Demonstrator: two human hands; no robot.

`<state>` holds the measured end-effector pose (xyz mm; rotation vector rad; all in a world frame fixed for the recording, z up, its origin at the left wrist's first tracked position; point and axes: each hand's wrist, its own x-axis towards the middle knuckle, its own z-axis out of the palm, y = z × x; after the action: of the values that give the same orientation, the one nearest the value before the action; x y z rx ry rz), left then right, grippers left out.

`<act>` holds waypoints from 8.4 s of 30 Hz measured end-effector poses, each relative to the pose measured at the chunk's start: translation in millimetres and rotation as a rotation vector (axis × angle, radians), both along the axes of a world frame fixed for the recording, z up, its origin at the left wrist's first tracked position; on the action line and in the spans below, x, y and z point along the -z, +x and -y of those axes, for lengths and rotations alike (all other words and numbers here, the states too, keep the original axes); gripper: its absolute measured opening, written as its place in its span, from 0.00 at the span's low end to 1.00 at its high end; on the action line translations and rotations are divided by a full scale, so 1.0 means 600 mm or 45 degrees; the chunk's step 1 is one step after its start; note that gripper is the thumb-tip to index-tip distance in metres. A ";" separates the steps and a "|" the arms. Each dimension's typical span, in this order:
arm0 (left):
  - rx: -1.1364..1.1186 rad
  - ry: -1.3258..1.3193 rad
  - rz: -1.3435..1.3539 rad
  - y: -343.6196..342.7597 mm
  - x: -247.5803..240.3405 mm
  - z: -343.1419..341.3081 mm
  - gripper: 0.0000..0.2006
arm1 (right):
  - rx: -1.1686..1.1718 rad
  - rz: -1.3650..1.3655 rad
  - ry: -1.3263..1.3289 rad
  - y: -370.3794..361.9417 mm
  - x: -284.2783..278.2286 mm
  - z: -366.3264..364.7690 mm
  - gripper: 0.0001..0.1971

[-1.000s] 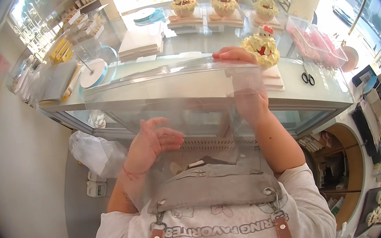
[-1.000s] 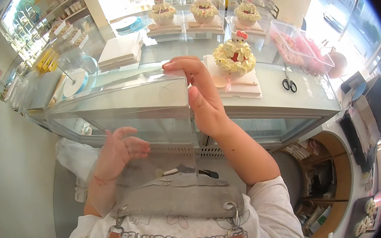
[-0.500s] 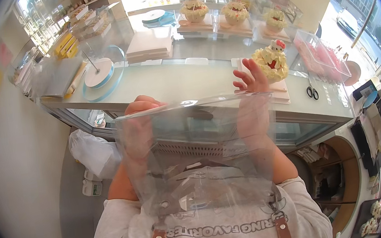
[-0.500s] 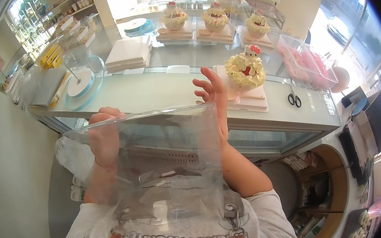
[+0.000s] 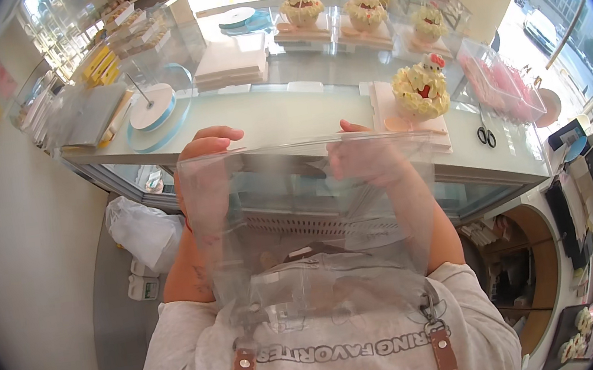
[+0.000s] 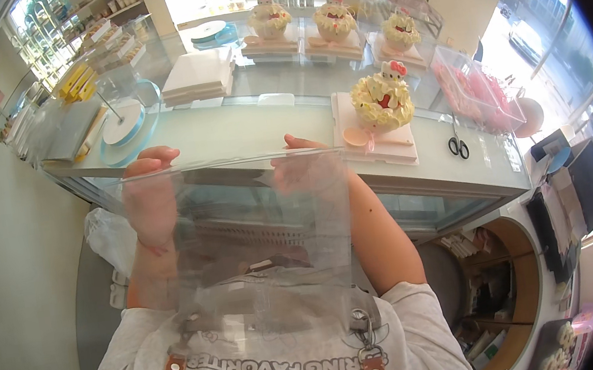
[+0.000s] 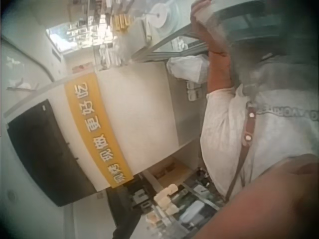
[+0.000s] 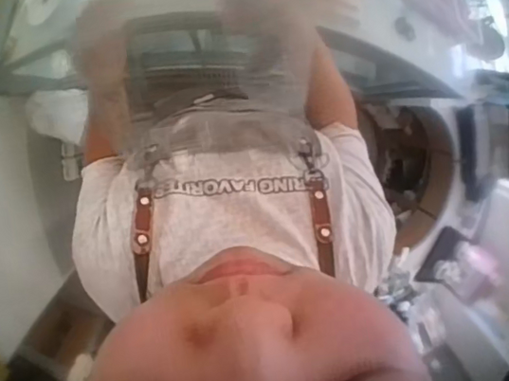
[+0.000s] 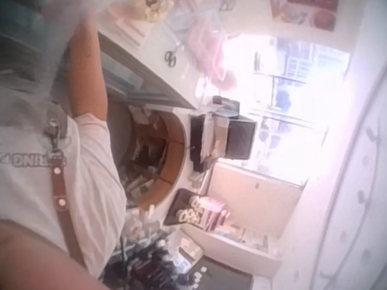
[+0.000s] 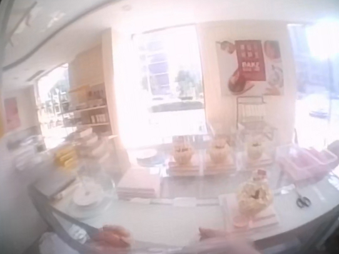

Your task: The person places small decorated cakes into clear plastic bags, ties each bag with a pink ribbon, and arranges them on a countertop. They also handle pink paper napkins and a wooden spoon during the process.

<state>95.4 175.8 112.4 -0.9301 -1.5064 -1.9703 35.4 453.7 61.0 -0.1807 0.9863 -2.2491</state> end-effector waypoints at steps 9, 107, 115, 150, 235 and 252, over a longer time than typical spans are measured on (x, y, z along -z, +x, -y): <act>0.455 0.126 1.331 -0.049 0.051 0.034 0.26 | -0.014 0.051 -0.249 0.011 -0.005 -0.001 0.12; 0.662 -0.182 0.805 -0.239 0.068 -0.333 0.40 | 1.006 -0.556 0.137 -0.003 -0.037 -0.328 0.40; 0.482 -0.189 0.937 -0.198 0.082 -0.355 0.43 | 0.811 -0.435 0.027 -0.008 -0.011 -0.358 0.38; 0.247 -0.399 1.176 -0.185 0.142 -0.348 0.26 | 0.793 -0.269 0.104 -0.002 0.040 -0.364 0.38; -0.883 -1.623 0.261 -0.113 0.129 -0.299 0.15 | 0.091 -1.562 2.130 0.004 0.028 -0.334 0.30; -1.072 -1.759 0.750 -0.316 0.128 -0.135 0.19 | -0.468 -1.567 2.275 -0.232 0.015 -0.147 0.36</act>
<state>-93.9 256.5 35.6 0.0638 -2.9620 -0.3970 -103.9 541.8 52.0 -0.7966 2.7440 -0.0955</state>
